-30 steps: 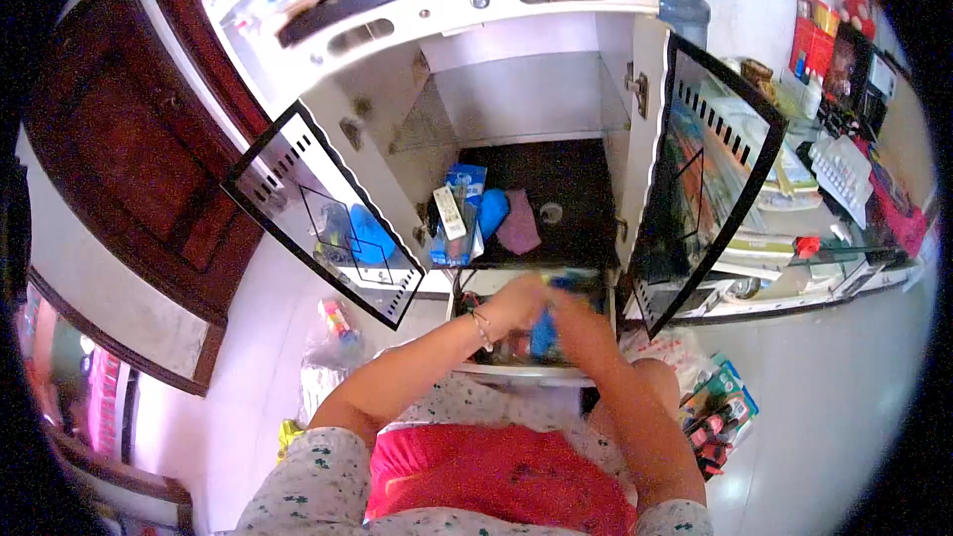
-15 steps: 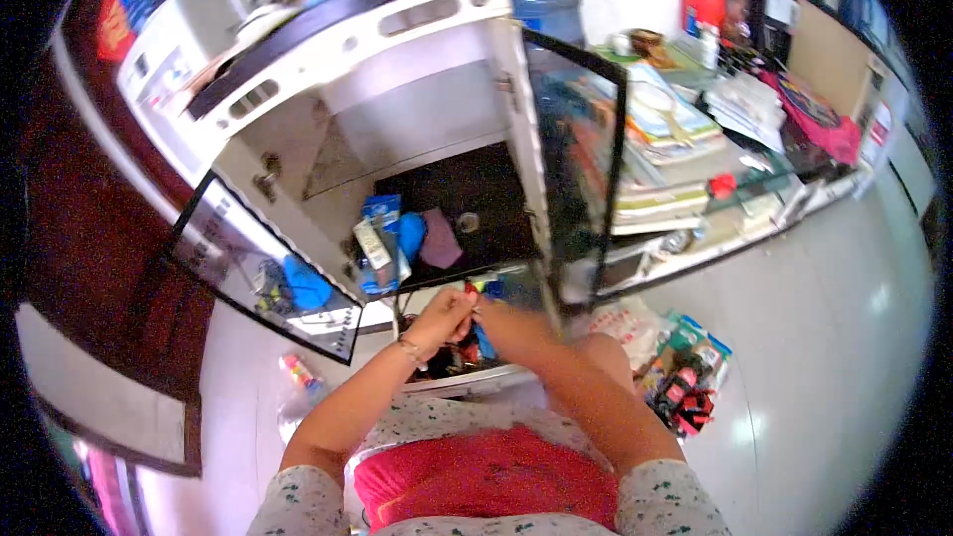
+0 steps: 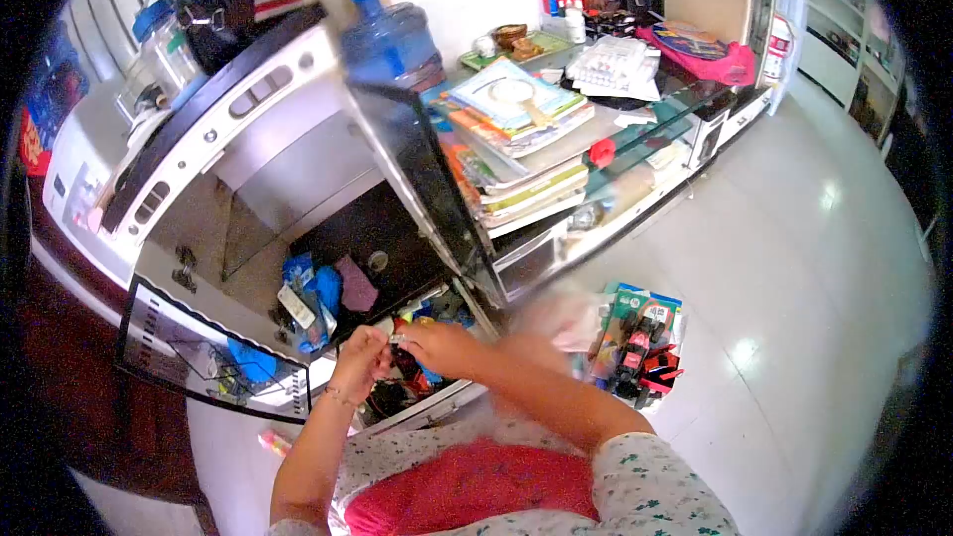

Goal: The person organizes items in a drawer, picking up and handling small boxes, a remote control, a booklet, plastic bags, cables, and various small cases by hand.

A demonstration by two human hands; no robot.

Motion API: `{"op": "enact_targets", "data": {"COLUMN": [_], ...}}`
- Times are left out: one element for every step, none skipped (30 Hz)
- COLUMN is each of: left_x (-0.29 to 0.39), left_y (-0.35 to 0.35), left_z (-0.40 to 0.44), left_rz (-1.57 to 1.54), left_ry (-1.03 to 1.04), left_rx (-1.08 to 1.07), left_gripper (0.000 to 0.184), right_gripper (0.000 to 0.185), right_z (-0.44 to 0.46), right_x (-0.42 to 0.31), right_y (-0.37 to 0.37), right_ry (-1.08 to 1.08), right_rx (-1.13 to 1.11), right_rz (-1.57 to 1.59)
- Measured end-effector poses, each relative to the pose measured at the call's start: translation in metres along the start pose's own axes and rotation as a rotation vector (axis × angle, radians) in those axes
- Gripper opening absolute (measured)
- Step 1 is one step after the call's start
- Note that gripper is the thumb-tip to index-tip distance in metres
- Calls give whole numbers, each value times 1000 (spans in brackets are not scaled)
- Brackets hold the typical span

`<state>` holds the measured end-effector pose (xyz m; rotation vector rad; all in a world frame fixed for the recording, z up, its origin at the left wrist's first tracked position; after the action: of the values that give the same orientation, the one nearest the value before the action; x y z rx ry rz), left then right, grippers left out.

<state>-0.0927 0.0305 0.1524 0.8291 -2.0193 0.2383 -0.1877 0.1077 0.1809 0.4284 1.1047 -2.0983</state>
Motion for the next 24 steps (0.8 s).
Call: {"op": "enact_targets", "data": {"left_x": [-1, 1, 2, 4, 6, 5, 1, -8, -18, -24, -30, -39, -48, -59, -64, -73, -79, -82, -85, -91, -94, -91, -89, -85], "left_y": [10, 19, 30, 35, 40, 44, 44, 36, 28, 23, 19, 13, 7, 2, -1, -4, -6, -4, -6, -8, -10, -7, -4, 0], "left_z": [-5, -10, -19, -26, -32, -34, -34, -31, -29, -27, -28, -27, -26, -24, -25, -27, -29, -33, -30, -27, -24, -25, -26, -26], "left_rz": [8, 3, -5, -2, 20, 41, 44, 33, 22, 18, 22, -10, -45, -71, -74, -91, -107, -104, -106, -105, -103, -122, -119, -106], "left_ry": [-26, -45, -70, -73, -63, -53, -49, -85, -122, -123, -118, -145, -171, -186, -178, -220, -260, -281, -269, -286, -306, -317, -312, -294], "left_rx": [-88, -150, -210, -220, -237, -254, -265, -231, -194, -206, -214, -179, -145, -149, -156, -144, -131, -133, -133, -134, -134, -125, -118, -137], "left_gripper": [17, 20, 23, 23, 25, 27, 27, 28, 28, 27, 27, 26, 25, 23, 23, 23, 23, 23, 23, 24, 25, 26, 26, 26], "right_gripper": [23, 25, 28, 31, 34, 36, 37, 33, 29, 28, 27, 27, 27, 27, 27, 23, 20, 21, 21, 20, 20, 20, 21, 24], "right_z": [-3, -9, -17, -28, -39, -52, -64, -72, -80, -77, -72, -70, -69, -66, -57, -50, -44, -27, -6, 24, 54, 80, 96, 91], "right_x": [-5, -13, -25, -34, -40, -39, -37, -35, -31, -29, -26, -20, -11, -1, 3, 15, 28, 53, 79, 89, 99, 116, 129, 135], "right_y": [-14, -24, -36, -54, -74, -92, -109, -136, -160, -183, -204, -218, -232, -243, -250, -254, -261, -267, -278, -308, -340, -382, -412, -427], "right_ry": [3, -7, -13, 86, 182, 251, 320, 436, 551, 539, 523, 521, 526, 526, 522, 620, 715, 676, 638, 564, 490, 306, 121, 112], "right_rx": [7, -39, -88, -126, -164, -133, -100, 37, 177, 285, 394, 400, 482, 563, 559, 610, 660, 633, 607, 714, 820, 876, 927, 1111], "right_rz": [-12, 76, 169, 312, 451, 544, 636, 721, 806, 908, 1007, 995, 1053, 1113, 1104, 1043, 981, 1010, 1040, 918, 796, 743, 689, 625]}}
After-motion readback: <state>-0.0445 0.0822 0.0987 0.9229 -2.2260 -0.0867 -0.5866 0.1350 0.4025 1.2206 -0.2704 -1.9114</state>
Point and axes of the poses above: each hand's wrist, its own z-axis towards the middle knuckle, its own y-axis out of the palm, x = y × z, the point moved 9 cm from there along z, towards the middle knuckle, and after that the axes turned 15 degrees about -y, right-handed, at the moved point
